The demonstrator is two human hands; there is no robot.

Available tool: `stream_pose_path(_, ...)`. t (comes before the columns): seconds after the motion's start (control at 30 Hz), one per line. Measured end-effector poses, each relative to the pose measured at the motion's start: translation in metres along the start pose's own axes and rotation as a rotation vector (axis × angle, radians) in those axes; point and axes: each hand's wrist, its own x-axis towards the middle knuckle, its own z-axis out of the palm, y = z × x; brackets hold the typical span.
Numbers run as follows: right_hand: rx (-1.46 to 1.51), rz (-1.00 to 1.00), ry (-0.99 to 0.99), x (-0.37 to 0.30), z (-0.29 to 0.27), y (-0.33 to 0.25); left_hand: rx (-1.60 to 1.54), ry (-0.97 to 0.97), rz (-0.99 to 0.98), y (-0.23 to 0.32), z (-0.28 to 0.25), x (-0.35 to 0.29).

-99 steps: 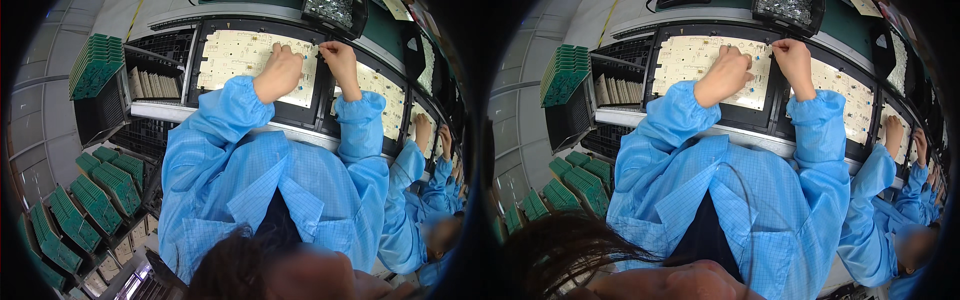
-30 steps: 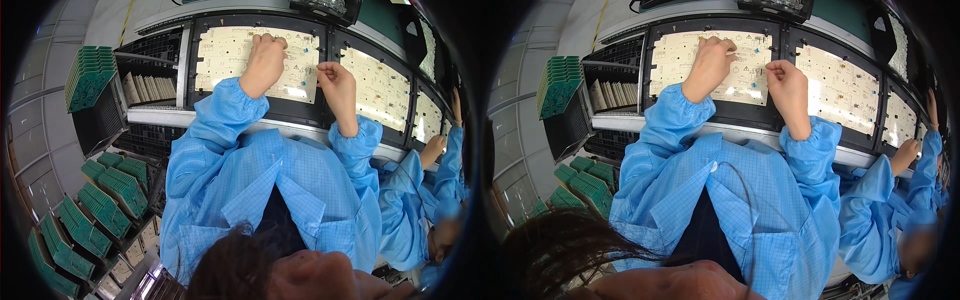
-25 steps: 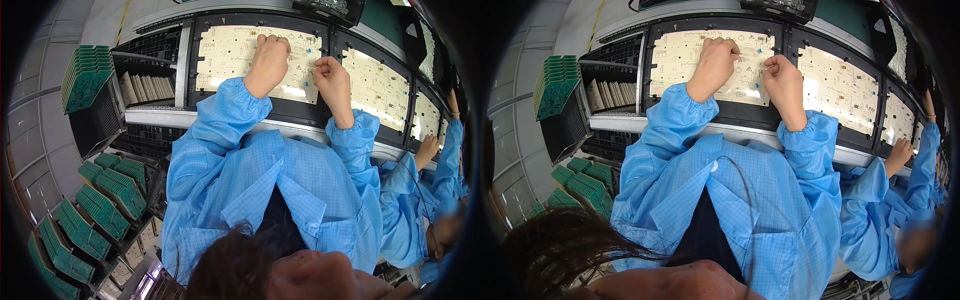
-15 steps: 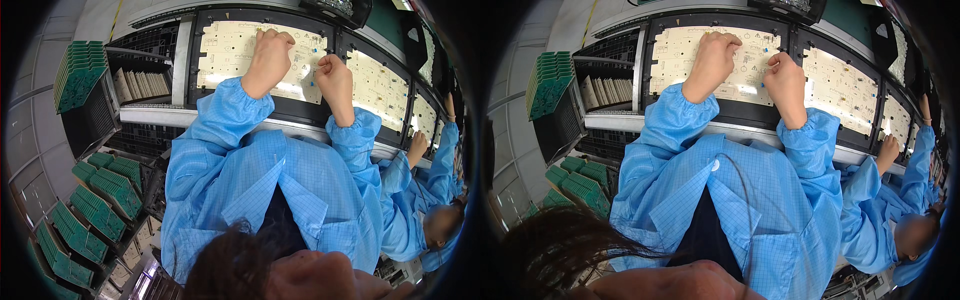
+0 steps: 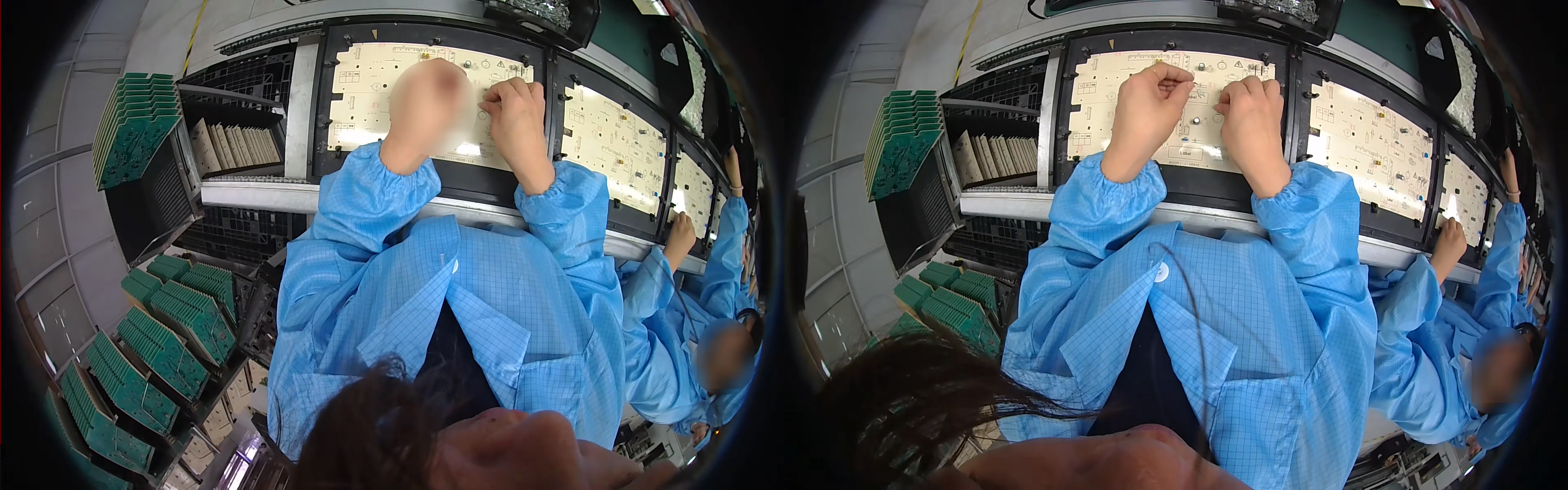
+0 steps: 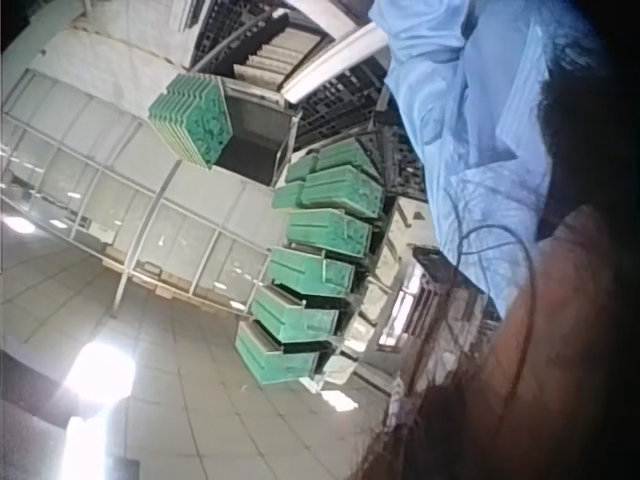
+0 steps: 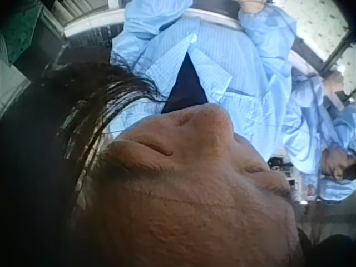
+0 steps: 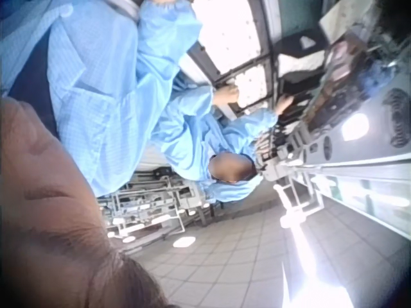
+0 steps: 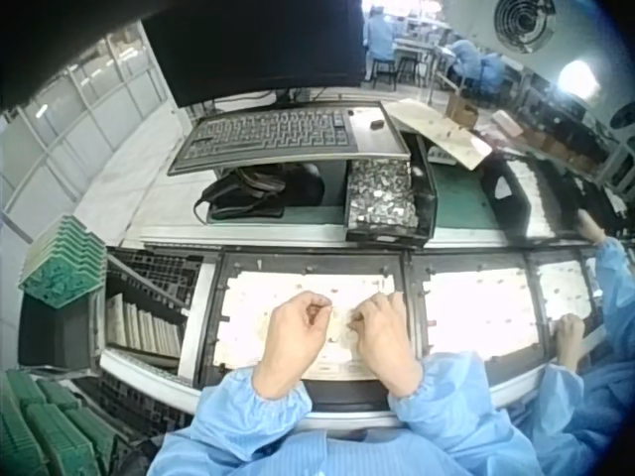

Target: Manually placing electronic components onto circuit boards at an assembly station.

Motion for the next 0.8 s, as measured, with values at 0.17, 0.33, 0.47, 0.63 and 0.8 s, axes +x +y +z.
stream_pose_path(0.17, 0.402, 0.334, 0.056, -0.001, -0.038, 0.003, 0.072, -0.028, 0.042, -0.001, 0.019, -0.014)
stream_pose_path(0.33, 0.514, 0.452, 0.247, -0.019, -0.063, 0.029, 0.166, -0.120, 0.189, 0.002, 0.043, -0.017)
stream_pose_path(0.47, 0.588, 0.521, 0.251, -0.038, -0.065, 0.037, 0.171, -0.171, 0.197, 0.002, 0.058, -0.017)
stream_pose_path(0.63, 0.627, 0.566, 0.264, -0.049, -0.062, 0.046, 0.218, -0.191, 0.186, 0.003, 0.066, -0.015)
stream_pose_path(0.8, 0.534, 0.519, 0.307, -0.052, -0.061, 0.045, 0.345, -0.223, 0.262, -0.001, 0.071, -0.013)
